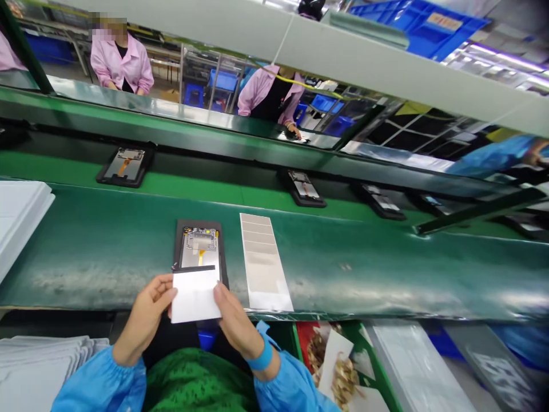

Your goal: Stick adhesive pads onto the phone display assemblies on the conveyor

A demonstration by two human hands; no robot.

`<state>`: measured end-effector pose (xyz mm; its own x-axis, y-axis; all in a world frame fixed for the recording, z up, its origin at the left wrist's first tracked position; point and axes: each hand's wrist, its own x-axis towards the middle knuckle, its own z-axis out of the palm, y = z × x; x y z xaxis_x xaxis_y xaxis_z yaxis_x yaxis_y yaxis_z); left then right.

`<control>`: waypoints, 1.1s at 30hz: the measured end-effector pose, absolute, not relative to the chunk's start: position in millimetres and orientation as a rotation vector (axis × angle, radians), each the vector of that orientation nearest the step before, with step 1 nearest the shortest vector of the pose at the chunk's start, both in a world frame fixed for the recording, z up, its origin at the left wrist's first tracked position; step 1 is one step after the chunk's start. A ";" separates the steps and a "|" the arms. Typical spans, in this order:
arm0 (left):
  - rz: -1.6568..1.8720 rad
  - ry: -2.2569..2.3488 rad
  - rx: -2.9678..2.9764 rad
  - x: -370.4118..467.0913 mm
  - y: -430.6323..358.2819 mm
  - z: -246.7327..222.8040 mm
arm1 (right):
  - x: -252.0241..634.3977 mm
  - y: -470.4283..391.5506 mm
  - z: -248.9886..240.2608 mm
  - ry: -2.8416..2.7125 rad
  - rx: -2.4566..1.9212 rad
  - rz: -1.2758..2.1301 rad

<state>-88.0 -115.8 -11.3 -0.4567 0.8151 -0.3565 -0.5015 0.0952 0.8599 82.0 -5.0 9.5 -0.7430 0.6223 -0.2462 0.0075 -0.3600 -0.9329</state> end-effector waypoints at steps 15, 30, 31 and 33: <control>1.404 1.543 0.599 -154.8 -121.7 -26.9 | 27.9 102.5 27.7 -3.116 0.426 -0.098; 1.253 1.556 0.746 -123.5 -51.6 -22.3 | 93.1 84.3 5.8 -2.298 -0.860 1.004; 1.249 1.568 0.748 -122.8 -50.5 -22.5 | 102.7 78.9 5.6 -2.265 -0.896 1.012; 1.245 1.586 0.762 -121.8 -49.6 -23.2 | 119.4 66.8 2.8 -2.212 -0.938 1.032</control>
<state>-121.8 -49.6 -23.2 -0.3577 0.8853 -0.2970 -0.0784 0.2885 0.9543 119.4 66.8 2.8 -0.6248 0.7640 0.1611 0.3673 0.4697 -0.8028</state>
